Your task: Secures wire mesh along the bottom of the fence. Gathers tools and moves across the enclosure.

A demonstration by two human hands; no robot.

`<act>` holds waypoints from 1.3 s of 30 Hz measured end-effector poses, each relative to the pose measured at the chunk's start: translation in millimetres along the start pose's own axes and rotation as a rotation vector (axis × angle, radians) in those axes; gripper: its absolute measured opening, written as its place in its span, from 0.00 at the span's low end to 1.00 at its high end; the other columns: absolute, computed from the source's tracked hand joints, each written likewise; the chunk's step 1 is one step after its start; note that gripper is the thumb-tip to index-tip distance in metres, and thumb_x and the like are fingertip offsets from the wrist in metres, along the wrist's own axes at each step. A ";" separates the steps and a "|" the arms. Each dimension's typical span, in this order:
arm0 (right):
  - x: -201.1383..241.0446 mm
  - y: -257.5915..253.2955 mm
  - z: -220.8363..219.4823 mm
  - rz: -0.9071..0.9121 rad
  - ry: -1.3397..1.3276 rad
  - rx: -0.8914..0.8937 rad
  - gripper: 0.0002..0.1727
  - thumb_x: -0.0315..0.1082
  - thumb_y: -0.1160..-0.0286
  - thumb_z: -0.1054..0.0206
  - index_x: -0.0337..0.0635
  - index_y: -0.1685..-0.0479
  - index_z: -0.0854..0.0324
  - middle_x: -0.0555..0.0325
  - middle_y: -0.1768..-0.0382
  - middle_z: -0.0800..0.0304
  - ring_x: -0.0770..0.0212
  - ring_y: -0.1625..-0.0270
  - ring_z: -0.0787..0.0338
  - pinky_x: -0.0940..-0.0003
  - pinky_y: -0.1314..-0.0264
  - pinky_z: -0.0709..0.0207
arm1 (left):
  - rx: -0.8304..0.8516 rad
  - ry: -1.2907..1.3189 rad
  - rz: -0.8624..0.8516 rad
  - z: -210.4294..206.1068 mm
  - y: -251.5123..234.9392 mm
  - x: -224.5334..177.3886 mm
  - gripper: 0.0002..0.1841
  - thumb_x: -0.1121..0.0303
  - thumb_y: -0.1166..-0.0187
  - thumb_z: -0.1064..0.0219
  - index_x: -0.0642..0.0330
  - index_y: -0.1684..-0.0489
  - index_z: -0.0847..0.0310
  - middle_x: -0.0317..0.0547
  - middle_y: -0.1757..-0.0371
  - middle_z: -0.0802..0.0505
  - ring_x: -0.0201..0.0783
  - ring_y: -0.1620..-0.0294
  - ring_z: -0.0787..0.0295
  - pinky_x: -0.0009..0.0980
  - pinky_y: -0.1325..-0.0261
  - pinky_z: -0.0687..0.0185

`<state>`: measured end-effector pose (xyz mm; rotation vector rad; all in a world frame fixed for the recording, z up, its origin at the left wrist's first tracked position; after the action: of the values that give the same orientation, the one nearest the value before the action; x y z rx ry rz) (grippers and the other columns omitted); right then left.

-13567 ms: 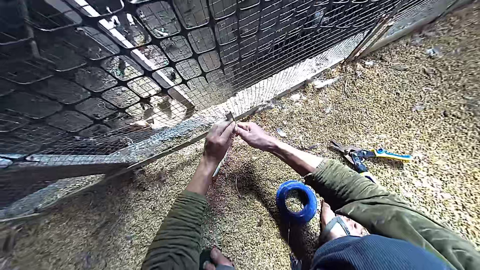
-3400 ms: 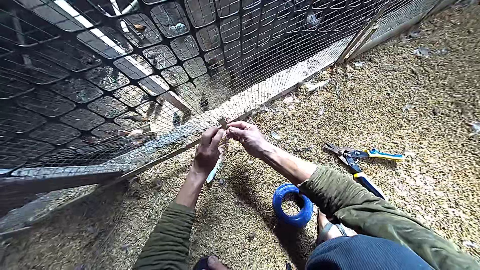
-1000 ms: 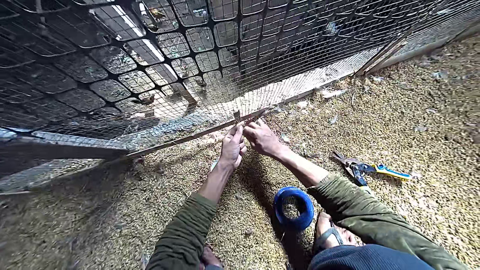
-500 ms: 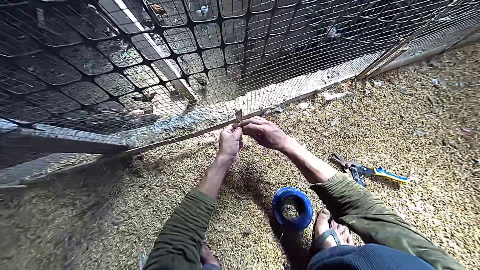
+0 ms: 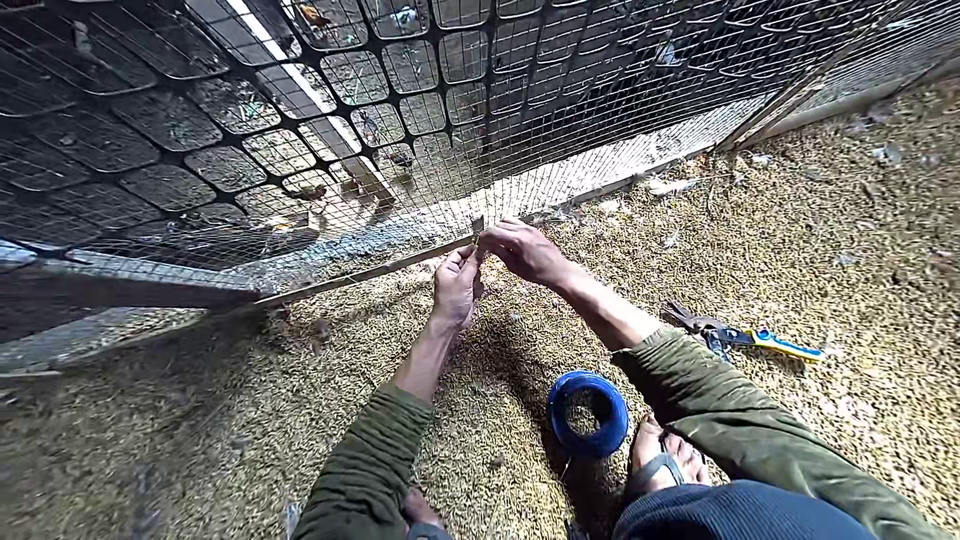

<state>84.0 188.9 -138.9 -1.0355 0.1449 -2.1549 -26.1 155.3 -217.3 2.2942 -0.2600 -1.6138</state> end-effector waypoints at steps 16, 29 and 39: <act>-53.1 44.4 -28.1 -0.707 -0.819 -0.110 0.18 0.34 0.05 0.54 0.39 0.24 0.31 0.51 0.43 0.13 0.65 0.55 0.10 0.65 0.50 0.15 | -0.181 0.174 0.220 -1.5 3.7 9.6 0.06 0.75 0.14 0.41 0.57 0.61 0.21 0.30 0.86 0.28 0.22 0.92 0.44 0.16 0.89 0.44; -60.3 33.3 -64.3 -0.837 -1.273 0.055 0.07 0.26 0.14 0.40 0.41 0.56 0.16 0.64 0.66 0.11 0.74 0.67 0.13 0.77 0.57 0.15 | -0.124 0.100 0.362 -4.4 0.6 9.8 0.13 0.75 0.17 0.40 0.53 0.77 0.25 0.29 0.89 0.32 0.22 0.93 0.45 0.15 0.90 0.47; -53.2 43.1 -52.7 -0.727 -1.492 -0.315 0.11 0.37 0.05 0.56 0.52 0.49 0.26 0.59 0.49 0.09 0.69 0.58 0.13 0.73 0.60 0.23 | -0.023 0.008 0.288 -2.3 7.7 2.0 0.15 0.67 0.08 0.46 0.56 0.70 0.23 0.28 0.89 0.32 0.22 0.92 0.42 0.15 0.87 0.42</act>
<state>92.4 182.0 -224.6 -2.8807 -0.7000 -1.2946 -23.0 147.8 -215.5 2.1300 -0.5399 -1.4541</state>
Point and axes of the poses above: each hand's wrist, its own y-axis away from the middle knuckle, its own z-axis out of the back of the hand, x = y × z, the point moved 10 cm from there along -y, towards the middle knuckle
